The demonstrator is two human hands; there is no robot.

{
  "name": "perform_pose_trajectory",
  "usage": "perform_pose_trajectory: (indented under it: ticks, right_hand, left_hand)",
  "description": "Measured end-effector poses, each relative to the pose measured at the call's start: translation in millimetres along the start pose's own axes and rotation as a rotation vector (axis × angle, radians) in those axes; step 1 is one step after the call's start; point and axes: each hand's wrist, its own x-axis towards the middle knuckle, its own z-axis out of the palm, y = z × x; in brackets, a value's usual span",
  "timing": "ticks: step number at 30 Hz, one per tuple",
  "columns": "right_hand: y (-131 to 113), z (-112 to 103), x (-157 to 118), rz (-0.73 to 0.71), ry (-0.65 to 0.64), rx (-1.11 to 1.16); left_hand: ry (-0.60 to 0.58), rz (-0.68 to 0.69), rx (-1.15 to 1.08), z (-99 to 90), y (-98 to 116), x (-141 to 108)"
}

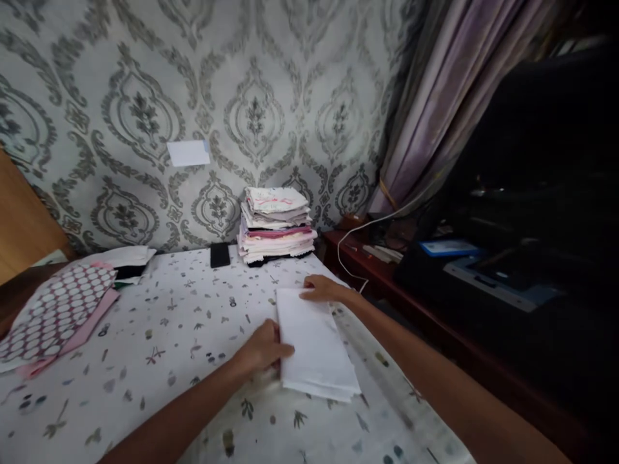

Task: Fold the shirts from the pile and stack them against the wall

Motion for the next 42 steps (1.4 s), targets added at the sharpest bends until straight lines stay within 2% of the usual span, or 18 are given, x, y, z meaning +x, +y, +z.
perform_pose_trajectory:
  ticks: [3,4,8,11,14,17,20,22,24,27,30,31,33,34,36,38,40,42]
  right_hand:
    - [-2.5,-4.0,-2.4,0.013,-0.024,0.079]
    - [-3.4,-3.5,-5.4,0.022,-0.033,0.112]
    - [-12.2,10.0,-25.5,0.063,-0.041,0.261]
    - [-24.2,25.3,-41.6,0.082,0.038,0.362]
    - [-34.3,35.4,-53.6,0.085,0.129,0.436]
    - [-39.3,37.9,-61.9,0.123,0.129,0.601]
    - [-41.0,30.7,-64.3,0.193,0.104,0.884]
    - [-42.0,16.6,-59.1,0.172,0.147,0.989]
    - [-43.1,-8.2,-45.7,0.088,0.26,0.992]
    - [-43.4,-65.5,-6.4,-0.019,0.535,0.818]
    - [-39.1,-135.3,52.7,0.003,0.703,0.712]
    - [-36.8,-157.0,74.1,0.022,0.748,0.667]
    - [-32.6,-191.5,115.1,0.069,0.815,0.556]
    - [-31.4,-202.5,133.4,0.093,0.84,0.496]
    - [-32.5,-210.6,164.2,0.122,0.87,0.371]
    - [-39.1,-202.7,187.6,0.091,0.862,0.248]
    - [-49.3,-186.0,205.8,-0.003,0.823,0.15]
    - [-59.2,-168.3,219.8,-0.078,0.748,0.057]
  left_hand:
    - [-0.081,-0.045,-0.058,-12.5,5.1,2.8]
    - [-0.051,-0.046,-0.12,-20.8,5.6,2.5]
    - [0.189,0.015,-0.501,-64.5,-3.5,1.6]
    - [0.209,-0.014,-0.747,-85.6,-22.0,0.5]
    - [0.157,-0.105,-0.896,-83.0,-40.7,-7.2]
    - [0.064,-0.095,-0.86,-68.3,-49.3,-18.7]
    - [0.051,-0.016,-0.785,-65.4,-41.8,-22.3]
    - [0.082,0.073,-0.76,-77.6,-24.8,-16.4]
    - [0.14,0.199,-0.715,-100.0,4.1,-3.8]
    - [0.31,0.408,-0.615,-142.9,70.6,25.7]
    - [0.518,0.57,-0.562,-183.9,152.2,66.8]
    - [0.549,0.593,-0.556,-195.7,177.5,82.4]
    - [0.582,0.617,-0.541,-215.8,217.1,115.0]
    - [0.591,0.615,-0.529,-223.7,229.2,131.1]
    - [0.604,0.598,-0.5,-234.7,236.1,160.7]
    - [0.628,0.576,-0.465,-238.2,221.8,183.1]
    - [0.659,0.565,-0.42,-234.3,191.7,194.6]
    - [0.67,0.561,-0.359,-224.9,150.8,191.8]
